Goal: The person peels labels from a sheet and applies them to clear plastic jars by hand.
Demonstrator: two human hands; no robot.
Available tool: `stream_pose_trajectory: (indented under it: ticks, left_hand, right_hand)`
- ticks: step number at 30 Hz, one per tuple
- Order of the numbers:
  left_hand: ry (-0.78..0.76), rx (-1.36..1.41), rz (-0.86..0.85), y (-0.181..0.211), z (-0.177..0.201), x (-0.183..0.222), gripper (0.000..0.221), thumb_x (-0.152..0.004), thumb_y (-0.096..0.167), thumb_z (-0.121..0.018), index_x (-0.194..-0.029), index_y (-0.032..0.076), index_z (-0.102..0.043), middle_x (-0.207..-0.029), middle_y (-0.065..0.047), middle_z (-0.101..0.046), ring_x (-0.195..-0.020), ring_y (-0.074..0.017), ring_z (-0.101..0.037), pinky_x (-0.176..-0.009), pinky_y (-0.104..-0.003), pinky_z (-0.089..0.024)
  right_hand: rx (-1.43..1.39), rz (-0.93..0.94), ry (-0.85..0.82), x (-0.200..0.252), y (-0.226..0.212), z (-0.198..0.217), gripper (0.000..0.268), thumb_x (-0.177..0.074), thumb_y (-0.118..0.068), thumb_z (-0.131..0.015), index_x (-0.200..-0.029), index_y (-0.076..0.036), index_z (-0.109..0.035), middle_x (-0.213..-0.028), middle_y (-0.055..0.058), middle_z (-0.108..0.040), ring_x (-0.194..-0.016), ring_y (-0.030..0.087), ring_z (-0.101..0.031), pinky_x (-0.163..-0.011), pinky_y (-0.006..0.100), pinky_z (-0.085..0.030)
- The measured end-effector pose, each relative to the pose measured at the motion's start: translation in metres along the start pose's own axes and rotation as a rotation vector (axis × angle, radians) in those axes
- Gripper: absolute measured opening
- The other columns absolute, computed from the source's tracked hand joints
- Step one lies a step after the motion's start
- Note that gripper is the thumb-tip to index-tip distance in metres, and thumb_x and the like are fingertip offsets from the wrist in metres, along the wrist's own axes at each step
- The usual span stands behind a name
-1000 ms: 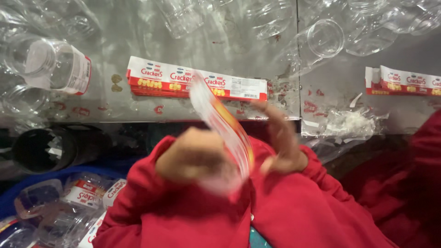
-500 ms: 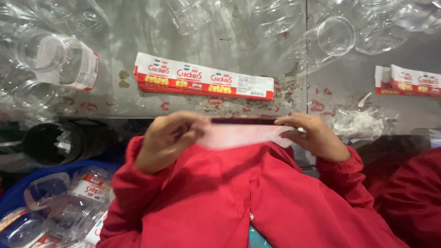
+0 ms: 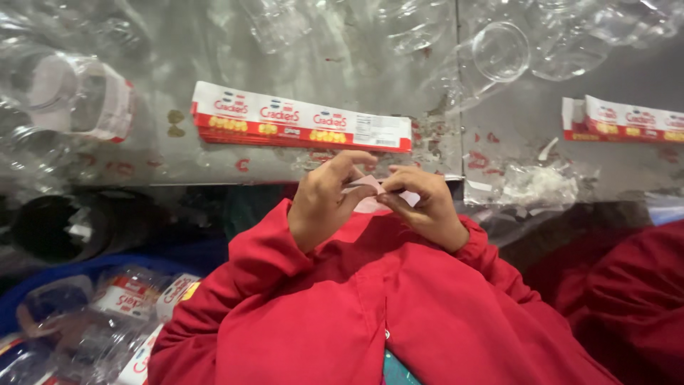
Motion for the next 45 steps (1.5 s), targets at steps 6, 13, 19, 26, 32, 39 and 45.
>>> stream_pose_trajectory:
  ticks: [6, 13, 19, 26, 32, 39, 45]
  left_hand:
    - [-0.012, 0.256, 0.24, -0.019, 0.01, 0.014, 0.012, -0.095, 0.009, -0.077, -0.105, 0.007, -0.07, -0.094, -0.002, -0.075, -0.085, -0.0179, -0.077, -0.073, -0.03, -0.06]
    - [0.096, -0.242, -0.208, 0.017, 0.009, 0.008, 0.03, -0.083, 0.015, -0.083, -0.112, 0.012, -0.076, -0.103, -0.005, -0.071, -0.092, -0.0242, -0.066, -0.078, -0.034, -0.056]
    - [0.145, -0.401, -0.355, 0.021, -0.004, 0.01, 0.03, -0.088, 0.017, -0.082, -0.115, 0.008, -0.073, -0.109, -0.006, -0.07, -0.096, -0.0247, -0.069, -0.079, -0.034, -0.058]
    - [0.177, -0.351, -0.324, 0.016, 0.005, 0.017, 0.032, -0.081, 0.012, -0.086, -0.111, 0.006, -0.075, -0.088, -0.003, -0.068, -0.078, -0.022, -0.064, -0.067, -0.034, -0.054]
    - [0.048, 0.571, 0.243, -0.061, -0.019, 0.031, 0.013, -0.108, 0.009, -0.065, -0.099, 0.004, -0.072, -0.086, -0.006, -0.068, -0.083, -0.0141, -0.062, -0.073, -0.033, -0.052]
    - [0.722, 1.022, 0.27, -0.14, 0.09, 0.056, 0.026, -0.107, 0.026, -0.057, -0.088, 0.008, -0.058, -0.074, -0.006, -0.06, -0.064, -0.0181, -0.056, -0.058, -0.032, -0.045]
    - [1.216, -0.1, 0.298, -0.173, 0.282, 0.159, 0.042, -0.101, 0.036, -0.074, -0.082, 0.009, -0.048, -0.074, -0.006, -0.053, -0.063, -0.0207, -0.047, -0.058, -0.036, -0.036]
  right_hand:
    - [-0.172, -0.012, -0.037, 0.001, 0.013, -0.023, 0.013, -0.089, 0.004, -0.075, -0.101, -0.001, -0.072, -0.098, 0.009, -0.07, -0.091, 0.02, -0.071, -0.082, 0.029, -0.055]
    - [0.024, -0.085, 0.108, 0.011, 0.021, -0.019, 0.015, -0.084, 0.008, -0.078, -0.093, -0.001, -0.07, -0.089, 0.009, -0.065, -0.068, 0.017, -0.056, -0.06, 0.029, -0.043]
    - [-0.053, -0.005, 0.09, 0.01, 0.012, -0.018, 0.019, -0.087, 0.008, -0.074, -0.105, 0.001, -0.07, -0.095, 0.01, -0.069, -0.082, 0.018, -0.068, -0.071, 0.029, -0.053]
    - [-0.036, 0.096, 0.207, 0.005, 0.012, -0.022, 0.016, -0.088, 0.005, -0.075, -0.103, 0.001, -0.07, -0.099, 0.013, -0.07, -0.09, 0.026, -0.072, -0.08, 0.029, -0.055]
    - [0.021, 0.21, 0.095, -0.001, -0.004, -0.029, 0.014, -0.085, 0.002, -0.079, -0.097, -0.005, -0.073, -0.085, 0.007, -0.068, -0.077, 0.02, -0.068, -0.1, 0.04, -0.055]
    - [-0.049, 0.267, -0.607, -0.001, -0.021, -0.048, 0.026, -0.086, -0.003, -0.073, -0.11, -0.012, -0.079, -0.097, 0.006, -0.068, -0.098, 0.027, -0.066, -0.089, 0.039, -0.053]
    - [-0.089, 0.259, -0.867, -0.014, -0.014, -0.071, 0.036, -0.091, -0.007, -0.066, -0.126, -0.007, -0.071, -0.117, 0.013, -0.07, -0.11, 0.031, -0.066, -0.096, 0.039, -0.052]
Point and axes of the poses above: each hand's wrist, its own x-axis away from the middle knuckle, its own z-axis out of the back of the hand, y = z × x, the point moved 7 cm from there along -x, towards the middle knuckle
